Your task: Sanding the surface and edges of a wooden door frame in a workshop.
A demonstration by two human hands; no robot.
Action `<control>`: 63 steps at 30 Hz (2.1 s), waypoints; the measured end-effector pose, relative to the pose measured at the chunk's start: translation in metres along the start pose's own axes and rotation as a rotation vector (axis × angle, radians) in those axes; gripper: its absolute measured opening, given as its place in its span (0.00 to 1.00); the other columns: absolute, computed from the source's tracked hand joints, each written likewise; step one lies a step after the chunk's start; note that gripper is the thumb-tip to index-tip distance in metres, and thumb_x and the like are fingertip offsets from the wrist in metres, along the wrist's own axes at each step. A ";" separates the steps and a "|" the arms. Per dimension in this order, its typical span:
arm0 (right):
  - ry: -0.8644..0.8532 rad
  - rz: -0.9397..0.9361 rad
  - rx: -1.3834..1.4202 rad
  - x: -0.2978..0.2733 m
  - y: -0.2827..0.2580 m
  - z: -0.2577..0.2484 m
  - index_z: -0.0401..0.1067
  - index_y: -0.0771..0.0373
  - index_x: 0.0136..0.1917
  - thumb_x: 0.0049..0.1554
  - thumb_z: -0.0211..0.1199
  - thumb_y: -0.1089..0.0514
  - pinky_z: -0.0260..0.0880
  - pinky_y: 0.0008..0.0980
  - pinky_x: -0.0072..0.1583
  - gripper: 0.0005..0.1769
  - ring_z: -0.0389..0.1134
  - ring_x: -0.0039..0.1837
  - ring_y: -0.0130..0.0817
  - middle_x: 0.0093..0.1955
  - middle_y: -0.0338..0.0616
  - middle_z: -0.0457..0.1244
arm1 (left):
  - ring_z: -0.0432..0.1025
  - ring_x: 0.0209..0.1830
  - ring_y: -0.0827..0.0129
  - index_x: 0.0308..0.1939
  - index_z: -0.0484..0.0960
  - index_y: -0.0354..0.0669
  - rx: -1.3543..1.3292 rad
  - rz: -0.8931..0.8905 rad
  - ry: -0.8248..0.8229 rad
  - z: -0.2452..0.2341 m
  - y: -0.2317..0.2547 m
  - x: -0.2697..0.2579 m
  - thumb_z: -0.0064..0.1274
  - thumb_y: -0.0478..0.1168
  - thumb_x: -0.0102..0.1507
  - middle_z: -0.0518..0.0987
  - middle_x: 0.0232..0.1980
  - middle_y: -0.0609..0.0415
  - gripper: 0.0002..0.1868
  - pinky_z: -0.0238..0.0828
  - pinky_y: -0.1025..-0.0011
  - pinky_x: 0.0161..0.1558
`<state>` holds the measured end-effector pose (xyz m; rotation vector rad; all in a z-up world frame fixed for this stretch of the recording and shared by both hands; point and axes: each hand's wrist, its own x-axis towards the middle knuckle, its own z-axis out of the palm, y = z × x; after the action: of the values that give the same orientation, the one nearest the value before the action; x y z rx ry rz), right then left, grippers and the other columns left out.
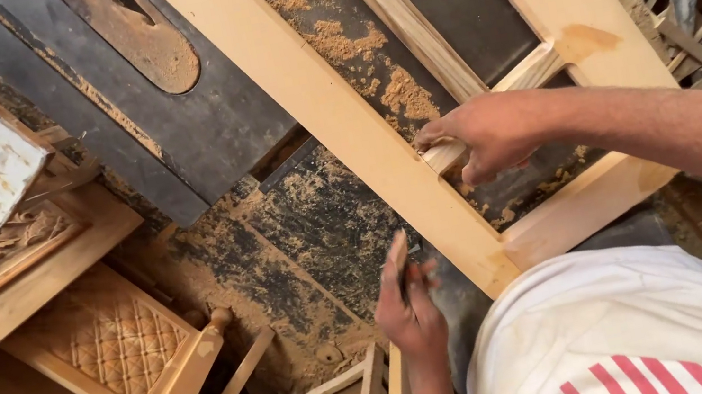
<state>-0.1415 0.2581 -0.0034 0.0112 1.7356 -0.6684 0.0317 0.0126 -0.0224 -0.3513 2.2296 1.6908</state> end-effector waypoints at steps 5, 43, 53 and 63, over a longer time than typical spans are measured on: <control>-0.004 0.053 -0.126 -0.012 -0.024 -0.001 0.53 0.49 0.80 0.48 0.73 0.57 0.73 0.36 0.37 0.51 0.72 0.32 0.38 0.37 0.48 0.72 | 0.83 0.41 0.69 0.72 0.70 0.38 -0.136 0.016 0.004 0.014 0.011 0.031 0.41 0.27 0.69 0.78 0.56 0.41 0.26 0.83 0.76 0.36; 0.344 -0.022 0.719 -0.027 0.023 0.093 0.74 0.64 0.65 0.50 0.69 0.60 0.65 0.33 0.35 0.28 0.62 0.33 0.31 0.36 0.44 0.67 | 0.82 0.41 0.66 0.68 0.73 0.32 -0.508 -0.019 -0.114 -0.039 -0.041 0.043 0.41 0.29 0.72 0.80 0.51 0.46 0.20 0.83 0.73 0.37; 0.149 -0.301 1.604 0.002 0.052 0.164 0.44 0.59 0.84 0.51 0.63 0.61 0.62 0.23 0.34 0.53 0.59 0.32 0.21 0.43 0.39 0.65 | 0.80 0.42 0.70 0.70 0.75 0.37 -0.183 0.141 -0.212 -0.004 -0.020 0.073 0.39 0.23 0.71 0.79 0.43 0.53 0.24 0.80 0.73 0.42; 0.037 -0.282 1.584 -0.008 0.042 0.152 0.40 0.52 0.85 0.49 0.63 0.60 0.58 0.21 0.31 0.56 0.54 0.30 0.18 0.41 0.38 0.64 | 0.80 0.33 0.70 0.60 0.73 0.34 -0.316 -0.023 -0.333 -0.008 -0.016 0.110 0.43 0.31 0.71 0.80 0.44 0.49 0.14 0.84 0.70 0.35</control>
<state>0.0107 0.2297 -0.0320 0.8696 0.8366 -2.0740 -0.0645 0.0006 -0.0782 -0.1513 1.7215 1.9293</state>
